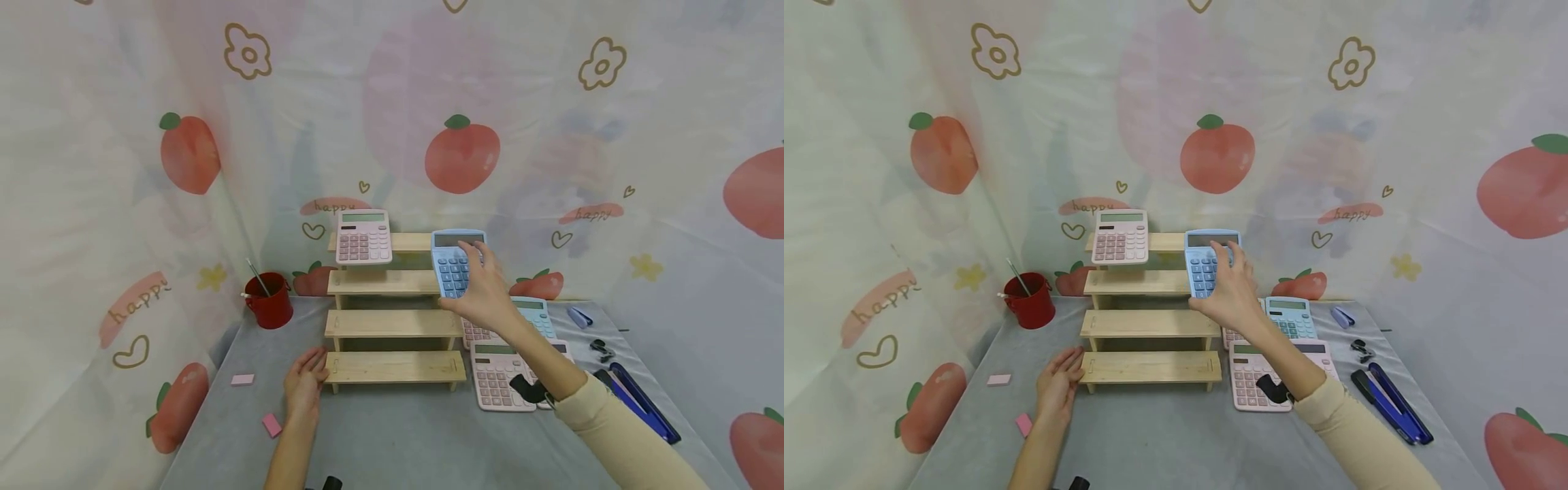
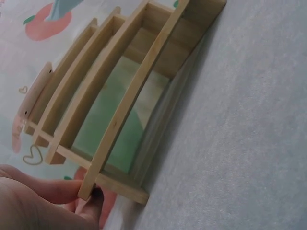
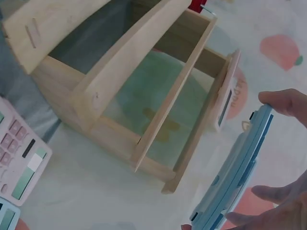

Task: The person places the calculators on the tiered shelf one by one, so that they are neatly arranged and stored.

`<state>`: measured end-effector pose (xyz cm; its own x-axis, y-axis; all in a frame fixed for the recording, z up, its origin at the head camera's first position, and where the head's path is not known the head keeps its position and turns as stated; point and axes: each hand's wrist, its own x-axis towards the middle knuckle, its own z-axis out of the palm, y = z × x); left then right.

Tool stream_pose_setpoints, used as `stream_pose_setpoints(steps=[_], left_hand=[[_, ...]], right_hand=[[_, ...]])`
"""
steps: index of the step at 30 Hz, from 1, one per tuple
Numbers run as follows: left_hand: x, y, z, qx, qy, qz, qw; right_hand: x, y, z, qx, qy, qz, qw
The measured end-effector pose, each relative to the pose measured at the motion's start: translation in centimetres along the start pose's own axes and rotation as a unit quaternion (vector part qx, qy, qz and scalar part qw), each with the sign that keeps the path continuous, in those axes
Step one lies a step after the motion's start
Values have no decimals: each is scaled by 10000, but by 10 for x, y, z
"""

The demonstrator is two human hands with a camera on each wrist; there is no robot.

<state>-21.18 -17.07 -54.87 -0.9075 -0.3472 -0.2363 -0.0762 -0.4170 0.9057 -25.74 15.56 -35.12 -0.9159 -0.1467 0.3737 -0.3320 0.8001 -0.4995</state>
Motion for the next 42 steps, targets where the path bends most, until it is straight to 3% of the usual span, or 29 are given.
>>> stream_pose_setpoints(steps=[13,23,33,38,42], left_hand=[[1,-3,0,95,-15,61,9999],[1,-3,2,70,0,57,10000],[1,-5,4,100,-19,-18,9999],[0,-4,4,120,-33,14,9999],[1,-3,0,128,-80,99,9998]], right_hand=[[81,-17,37,-28,32,194,9998],[115,-19,61,-344,-59,405,9986],[107,-5,70,-243,204,544,9980],[81,5,54,26,554,312,9980],[53,22,44,167,602,134,9980]])
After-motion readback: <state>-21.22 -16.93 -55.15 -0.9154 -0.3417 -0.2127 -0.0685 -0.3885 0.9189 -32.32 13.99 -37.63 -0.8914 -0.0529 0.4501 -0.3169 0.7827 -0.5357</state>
